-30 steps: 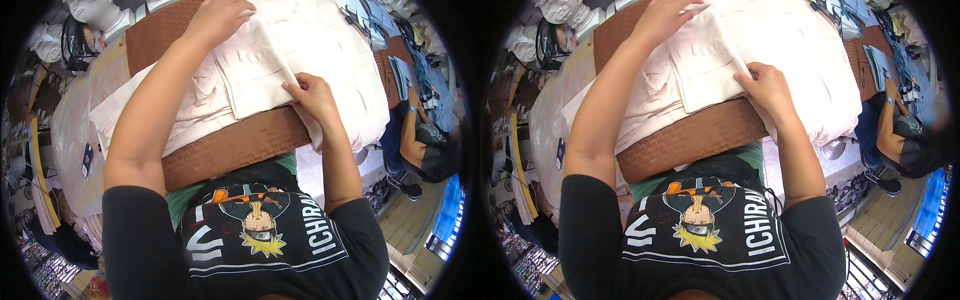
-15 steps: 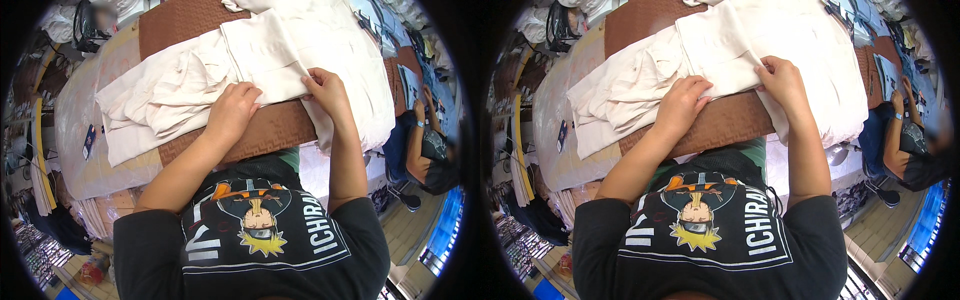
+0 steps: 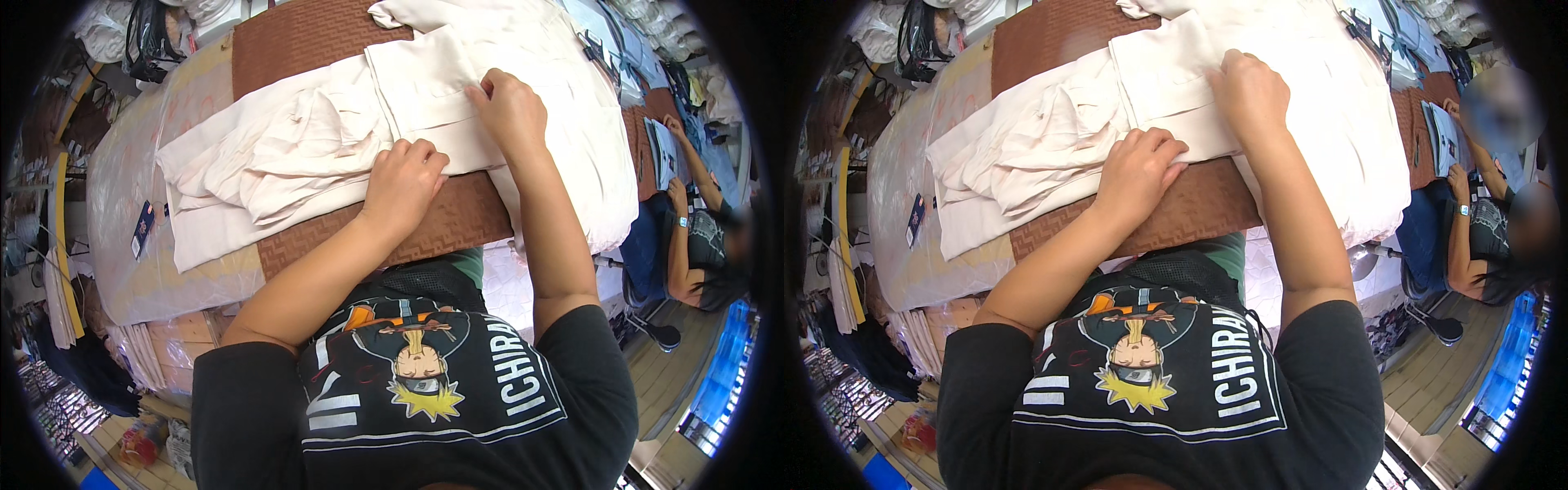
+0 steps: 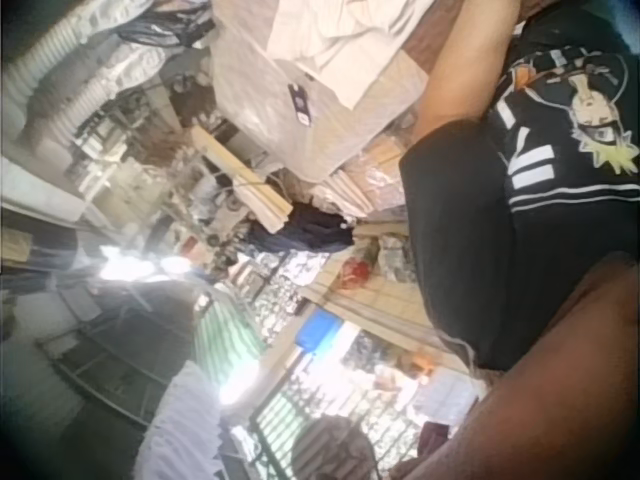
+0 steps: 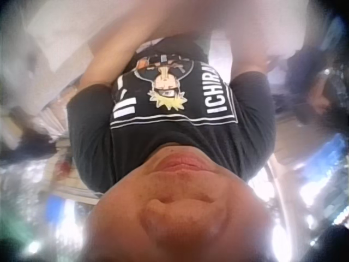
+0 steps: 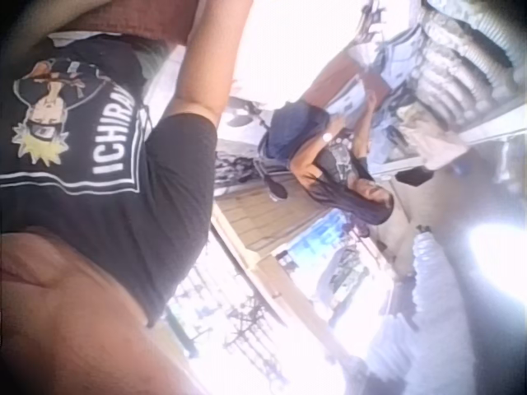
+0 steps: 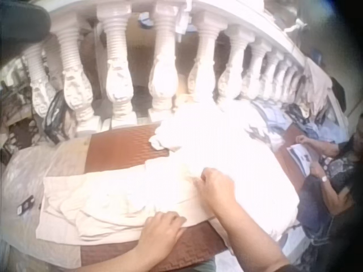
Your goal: The person folds a shirt by placing a piece of cardboard on it, folding the sides and sleeves over the board, and then tucking the bottom edge into the neck area.
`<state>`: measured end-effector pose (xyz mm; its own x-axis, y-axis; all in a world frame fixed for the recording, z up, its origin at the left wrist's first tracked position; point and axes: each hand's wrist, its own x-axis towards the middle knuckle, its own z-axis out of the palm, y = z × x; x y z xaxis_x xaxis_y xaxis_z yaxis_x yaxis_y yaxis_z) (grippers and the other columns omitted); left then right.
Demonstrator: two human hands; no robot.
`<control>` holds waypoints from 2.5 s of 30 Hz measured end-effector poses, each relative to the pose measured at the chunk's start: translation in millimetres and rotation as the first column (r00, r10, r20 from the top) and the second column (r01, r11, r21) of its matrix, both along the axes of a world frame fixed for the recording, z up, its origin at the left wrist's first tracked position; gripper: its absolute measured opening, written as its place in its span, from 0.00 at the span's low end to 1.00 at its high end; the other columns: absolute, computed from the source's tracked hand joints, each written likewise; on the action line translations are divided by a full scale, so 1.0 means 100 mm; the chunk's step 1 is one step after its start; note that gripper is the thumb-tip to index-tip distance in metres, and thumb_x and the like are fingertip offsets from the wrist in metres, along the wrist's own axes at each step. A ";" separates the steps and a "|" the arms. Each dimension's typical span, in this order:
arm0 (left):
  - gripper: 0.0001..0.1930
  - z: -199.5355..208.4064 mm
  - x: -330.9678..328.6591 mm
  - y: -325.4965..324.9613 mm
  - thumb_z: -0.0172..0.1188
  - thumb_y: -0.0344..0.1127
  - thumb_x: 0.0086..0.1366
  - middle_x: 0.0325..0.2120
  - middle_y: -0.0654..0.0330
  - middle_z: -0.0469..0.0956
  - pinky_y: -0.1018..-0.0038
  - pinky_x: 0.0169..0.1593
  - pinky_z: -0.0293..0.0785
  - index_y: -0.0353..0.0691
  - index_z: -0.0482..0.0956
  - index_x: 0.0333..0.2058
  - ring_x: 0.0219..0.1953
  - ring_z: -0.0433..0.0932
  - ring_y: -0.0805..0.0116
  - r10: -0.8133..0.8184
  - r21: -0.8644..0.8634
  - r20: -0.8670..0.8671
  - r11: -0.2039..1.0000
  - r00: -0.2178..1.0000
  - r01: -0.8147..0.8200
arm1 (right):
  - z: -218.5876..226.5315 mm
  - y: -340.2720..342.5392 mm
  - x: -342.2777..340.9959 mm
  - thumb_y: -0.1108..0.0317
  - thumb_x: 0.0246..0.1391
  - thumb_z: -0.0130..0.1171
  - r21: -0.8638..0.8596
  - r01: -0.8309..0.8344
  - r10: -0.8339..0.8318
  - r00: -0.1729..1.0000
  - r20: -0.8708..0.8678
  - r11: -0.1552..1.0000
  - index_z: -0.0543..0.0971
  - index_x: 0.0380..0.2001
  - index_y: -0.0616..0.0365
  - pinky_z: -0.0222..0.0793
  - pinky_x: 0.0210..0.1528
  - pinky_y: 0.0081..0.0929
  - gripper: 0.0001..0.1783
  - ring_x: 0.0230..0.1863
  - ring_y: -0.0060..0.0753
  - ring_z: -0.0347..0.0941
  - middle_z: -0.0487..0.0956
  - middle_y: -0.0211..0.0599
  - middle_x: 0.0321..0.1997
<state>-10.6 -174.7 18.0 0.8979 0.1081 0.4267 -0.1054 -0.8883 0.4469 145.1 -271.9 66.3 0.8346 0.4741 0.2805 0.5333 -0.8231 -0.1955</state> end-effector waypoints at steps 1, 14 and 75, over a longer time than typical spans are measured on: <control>0.09 -0.03 0.03 0.02 0.63 0.33 0.51 0.32 0.62 0.75 0.66 0.40 0.69 0.43 0.79 0.34 0.36 0.73 0.61 -0.006 -0.012 0.006 1.000 1.000 0.006 | -0.01 -0.01 0.01 0.54 0.48 0.61 0.010 0.012 -0.012 1.000 -0.019 1.000 0.79 0.25 0.57 0.70 0.30 0.32 0.16 0.26 0.39 0.76 0.79 0.37 0.22; 0.07 -0.04 0.13 -0.04 0.62 0.32 0.54 0.34 0.60 0.78 0.68 0.40 0.71 0.41 0.82 0.33 0.36 0.75 0.61 -0.016 -0.024 0.054 1.000 0.998 0.017 | -0.09 -0.15 0.12 0.55 0.48 0.61 0.147 0.034 -0.031 0.999 -0.022 0.989 0.81 0.28 0.54 0.71 0.34 0.37 0.14 0.30 0.44 0.77 0.80 0.42 0.25; 0.08 0.71 0.70 1.44 0.59 0.37 0.56 0.24 0.54 0.78 0.71 0.32 0.71 0.37 0.80 0.28 0.28 0.78 0.65 -0.224 0.055 -0.462 0.959 0.858 0.280 | -0.05 0.52 -0.29 0.57 0.58 0.47 0.085 -0.188 0.206 0.907 -0.366 0.978 0.75 0.33 0.64 0.69 0.38 0.47 0.18 0.33 0.56 0.75 0.78 0.55 0.28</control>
<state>59.7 -31.2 88.9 0.9845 -0.1727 -0.0315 -0.1464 -0.9067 0.3955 116.1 -219.7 60.9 0.7735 0.6337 -0.0054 0.5653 -0.6938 -0.4462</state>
